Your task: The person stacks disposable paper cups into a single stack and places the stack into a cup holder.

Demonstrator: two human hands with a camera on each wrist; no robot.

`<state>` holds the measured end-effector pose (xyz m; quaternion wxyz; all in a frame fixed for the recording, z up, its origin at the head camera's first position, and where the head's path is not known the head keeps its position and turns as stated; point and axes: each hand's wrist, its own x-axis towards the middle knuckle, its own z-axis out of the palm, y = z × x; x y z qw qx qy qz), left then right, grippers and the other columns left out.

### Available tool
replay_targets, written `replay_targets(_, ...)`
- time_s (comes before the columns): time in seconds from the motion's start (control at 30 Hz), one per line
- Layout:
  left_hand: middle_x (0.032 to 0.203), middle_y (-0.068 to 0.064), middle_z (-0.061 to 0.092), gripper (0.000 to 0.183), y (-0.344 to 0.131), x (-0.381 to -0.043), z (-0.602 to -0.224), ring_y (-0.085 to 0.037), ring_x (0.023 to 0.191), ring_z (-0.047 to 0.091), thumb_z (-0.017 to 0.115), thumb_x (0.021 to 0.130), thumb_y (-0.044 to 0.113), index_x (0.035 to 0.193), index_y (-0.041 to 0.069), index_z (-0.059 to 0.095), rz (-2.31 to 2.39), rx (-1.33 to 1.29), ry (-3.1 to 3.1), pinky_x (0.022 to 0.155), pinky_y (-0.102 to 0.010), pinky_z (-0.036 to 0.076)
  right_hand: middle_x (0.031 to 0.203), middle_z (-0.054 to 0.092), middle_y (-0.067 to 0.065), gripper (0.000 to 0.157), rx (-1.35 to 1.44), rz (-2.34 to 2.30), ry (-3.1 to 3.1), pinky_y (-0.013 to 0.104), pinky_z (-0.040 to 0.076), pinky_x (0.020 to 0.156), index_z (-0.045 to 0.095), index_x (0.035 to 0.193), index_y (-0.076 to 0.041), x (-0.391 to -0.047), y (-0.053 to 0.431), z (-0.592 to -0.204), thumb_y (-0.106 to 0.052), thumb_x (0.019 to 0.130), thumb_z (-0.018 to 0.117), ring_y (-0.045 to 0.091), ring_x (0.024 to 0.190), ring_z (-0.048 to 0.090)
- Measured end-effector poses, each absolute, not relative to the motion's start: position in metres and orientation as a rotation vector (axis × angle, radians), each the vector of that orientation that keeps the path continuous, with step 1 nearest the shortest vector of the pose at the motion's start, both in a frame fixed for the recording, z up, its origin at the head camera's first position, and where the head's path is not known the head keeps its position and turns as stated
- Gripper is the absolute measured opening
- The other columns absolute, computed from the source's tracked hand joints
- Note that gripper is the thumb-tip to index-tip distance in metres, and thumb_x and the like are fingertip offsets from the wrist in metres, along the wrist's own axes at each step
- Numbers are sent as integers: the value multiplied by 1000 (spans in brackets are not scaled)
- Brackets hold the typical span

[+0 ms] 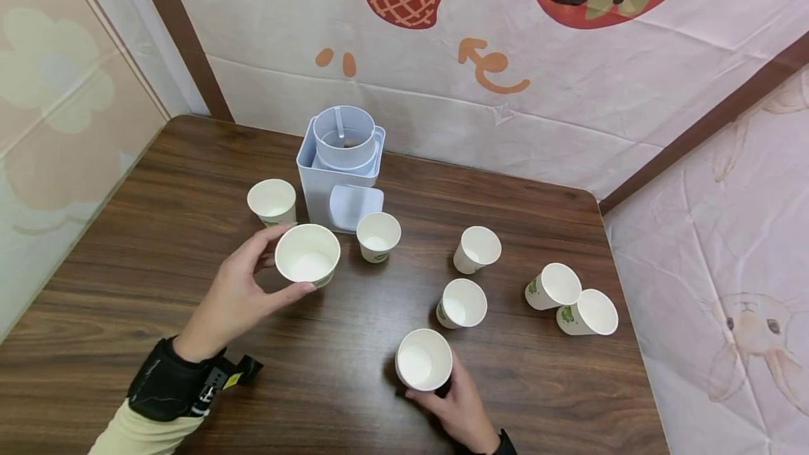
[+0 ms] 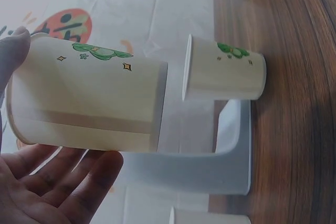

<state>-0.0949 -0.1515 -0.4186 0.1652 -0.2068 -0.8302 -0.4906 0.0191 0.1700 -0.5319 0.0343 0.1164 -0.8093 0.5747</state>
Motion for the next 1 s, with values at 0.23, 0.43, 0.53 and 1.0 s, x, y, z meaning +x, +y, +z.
replay_targets(0.23, 120, -4, 60, 84, -136, -90, -415, -8, 101, 55, 88, 59, 21, 134, 10, 52, -1397, -648, -2414, 83, -12, 47, 125, 60, 4, 73, 364, 1766, -2481, 33, 46, 96, 47, 135, -14, 20, 170, -532, -17, 71, 82, 22, 112, 57)
replay_targets(0.43, 124, -1, 59, 85, -119, -86, -409, -12, 106, 55, 87, 62, 29, 136, 13, 49, -1471, -733, -2442, 85, -20, 50, 126, 59, 3, 73, 351, 1766, -2479, 33, 46, 97, 47, 135, -14, 20, 169, -531, -19, 71, 82, 22, 113, 57)
replay_targets(0.53, 125, 1, 58, 85, -110, -84, -407, -12, 106, 54, 86, 63, 31, 138, 14, 48, -1502, -777, -2452, 84, -24, 51, 126, 59, 3, 73, 352, 1761, -2476, 33, 46, 96, 47, 135, -14, 20, 169, -531, -20, 71, 82, 22, 113, 57)
replay_targets(1.0, 129, 1, 56, 81, -70, -66, -402, -12, 110, 54, 83, 68, 36, 137, 11, 47, -1598, -1069, -2394, 87, -29, 51, 126, 59, 7, 78, 345, 1713, -2494, 31, 47, 94, 47, 135, -9, 20, 166, -525, -8, 66, 83, 18, 112, 56)
